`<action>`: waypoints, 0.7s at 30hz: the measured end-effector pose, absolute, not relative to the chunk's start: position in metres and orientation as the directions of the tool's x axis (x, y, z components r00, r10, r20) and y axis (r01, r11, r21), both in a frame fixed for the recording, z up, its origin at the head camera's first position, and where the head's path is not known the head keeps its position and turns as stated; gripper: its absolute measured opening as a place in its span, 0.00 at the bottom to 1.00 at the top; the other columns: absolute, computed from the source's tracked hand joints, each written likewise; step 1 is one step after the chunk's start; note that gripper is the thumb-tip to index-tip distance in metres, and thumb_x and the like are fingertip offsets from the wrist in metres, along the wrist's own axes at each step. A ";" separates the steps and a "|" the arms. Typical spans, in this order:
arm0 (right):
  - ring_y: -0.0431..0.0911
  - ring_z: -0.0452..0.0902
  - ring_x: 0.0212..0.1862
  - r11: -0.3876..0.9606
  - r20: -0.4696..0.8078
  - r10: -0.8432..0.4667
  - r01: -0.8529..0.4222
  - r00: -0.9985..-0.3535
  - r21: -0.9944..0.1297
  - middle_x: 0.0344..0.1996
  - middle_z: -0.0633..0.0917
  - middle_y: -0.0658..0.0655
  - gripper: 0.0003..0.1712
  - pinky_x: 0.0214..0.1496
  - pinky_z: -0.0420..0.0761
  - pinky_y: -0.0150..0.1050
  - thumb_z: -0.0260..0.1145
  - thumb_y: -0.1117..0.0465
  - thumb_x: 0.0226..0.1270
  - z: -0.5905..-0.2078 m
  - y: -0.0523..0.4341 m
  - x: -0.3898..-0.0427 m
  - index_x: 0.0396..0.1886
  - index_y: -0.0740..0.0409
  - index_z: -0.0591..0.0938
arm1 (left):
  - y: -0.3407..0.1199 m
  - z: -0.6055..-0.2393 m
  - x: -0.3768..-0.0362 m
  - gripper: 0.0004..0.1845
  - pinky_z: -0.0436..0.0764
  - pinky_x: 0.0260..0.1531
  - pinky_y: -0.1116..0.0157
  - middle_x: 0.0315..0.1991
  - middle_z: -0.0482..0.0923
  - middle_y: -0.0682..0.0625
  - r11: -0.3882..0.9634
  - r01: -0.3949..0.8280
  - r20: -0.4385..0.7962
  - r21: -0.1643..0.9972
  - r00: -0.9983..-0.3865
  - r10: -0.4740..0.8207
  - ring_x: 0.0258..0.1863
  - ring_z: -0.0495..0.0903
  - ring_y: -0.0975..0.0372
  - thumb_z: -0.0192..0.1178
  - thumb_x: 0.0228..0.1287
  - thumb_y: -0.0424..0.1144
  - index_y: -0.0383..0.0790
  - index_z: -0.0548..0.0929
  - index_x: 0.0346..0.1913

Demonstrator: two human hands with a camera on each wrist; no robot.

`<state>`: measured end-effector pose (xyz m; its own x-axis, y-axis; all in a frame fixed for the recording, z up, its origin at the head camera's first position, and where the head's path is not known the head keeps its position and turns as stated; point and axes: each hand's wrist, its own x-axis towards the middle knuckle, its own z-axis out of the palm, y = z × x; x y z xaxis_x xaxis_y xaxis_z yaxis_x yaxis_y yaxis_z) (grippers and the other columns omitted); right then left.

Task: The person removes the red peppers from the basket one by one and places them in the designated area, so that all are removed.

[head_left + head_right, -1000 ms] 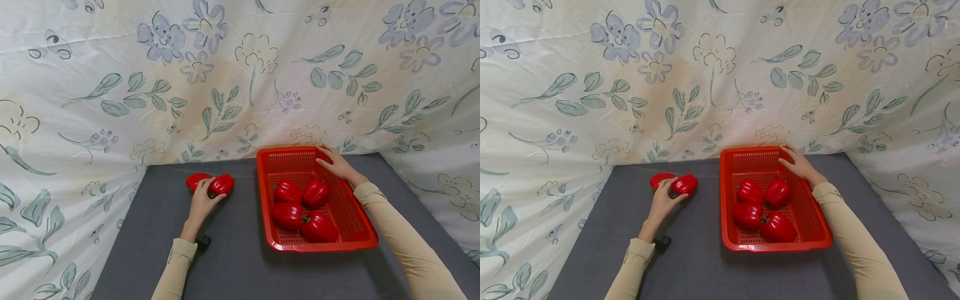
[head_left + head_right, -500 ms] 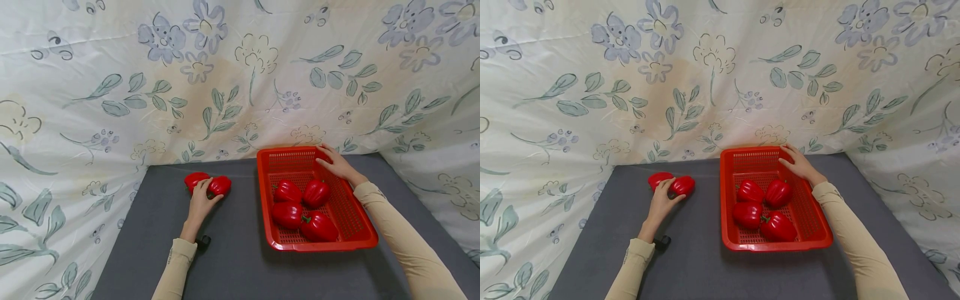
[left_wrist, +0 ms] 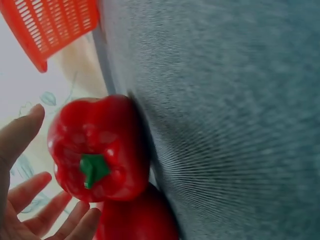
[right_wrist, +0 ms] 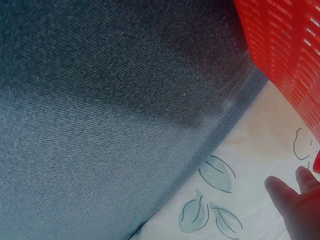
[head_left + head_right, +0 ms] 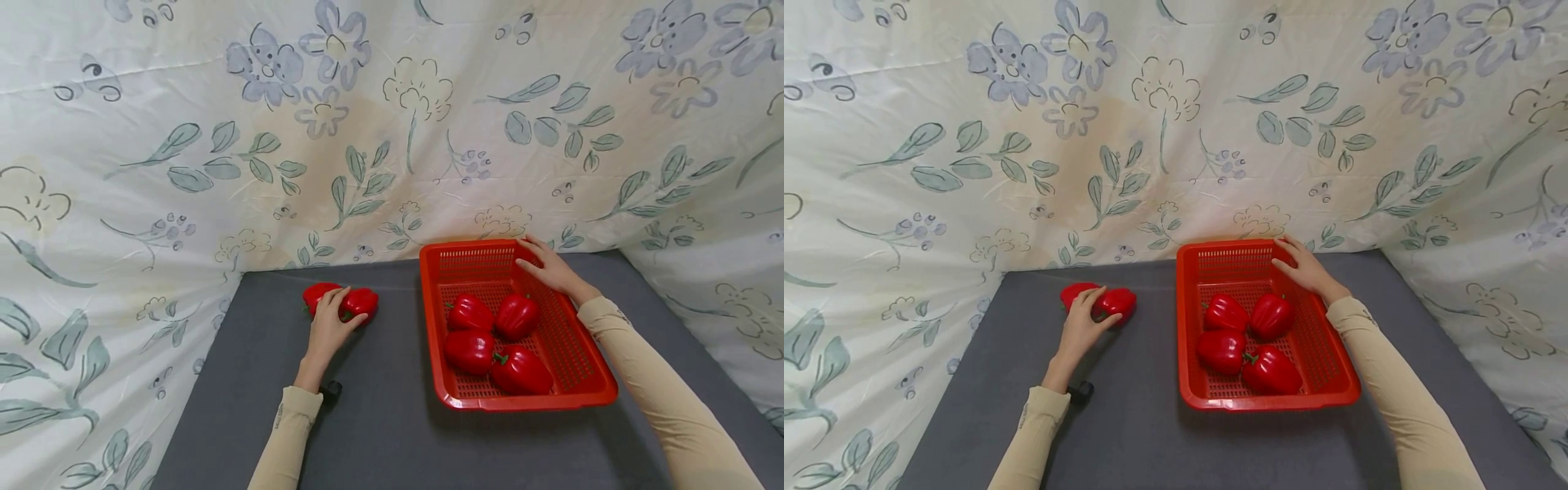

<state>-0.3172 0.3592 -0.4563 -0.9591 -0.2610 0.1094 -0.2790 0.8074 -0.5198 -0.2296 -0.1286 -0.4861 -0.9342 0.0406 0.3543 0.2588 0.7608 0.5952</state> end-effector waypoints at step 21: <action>0.67 0.42 0.70 0.805 0.100 -0.256 -0.270 -0.961 -0.528 0.72 0.45 0.66 0.40 0.63 0.46 0.70 0.52 0.43 0.68 -0.456 0.358 -0.316 0.72 0.56 0.53 | -0.092 -0.449 -0.247 0.33 0.75 0.52 0.51 0.59 0.69 0.49 0.742 0.374 0.338 0.556 -0.918 0.210 0.57 0.67 0.54 0.67 0.51 0.53 0.49 0.72 0.62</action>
<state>-0.3164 0.3582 -0.4556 -0.9614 -0.2564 0.1000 -0.2697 0.8052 -0.5282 -0.2471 -0.0921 -0.4486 -0.9176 0.2096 0.3378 0.3743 0.7421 0.5561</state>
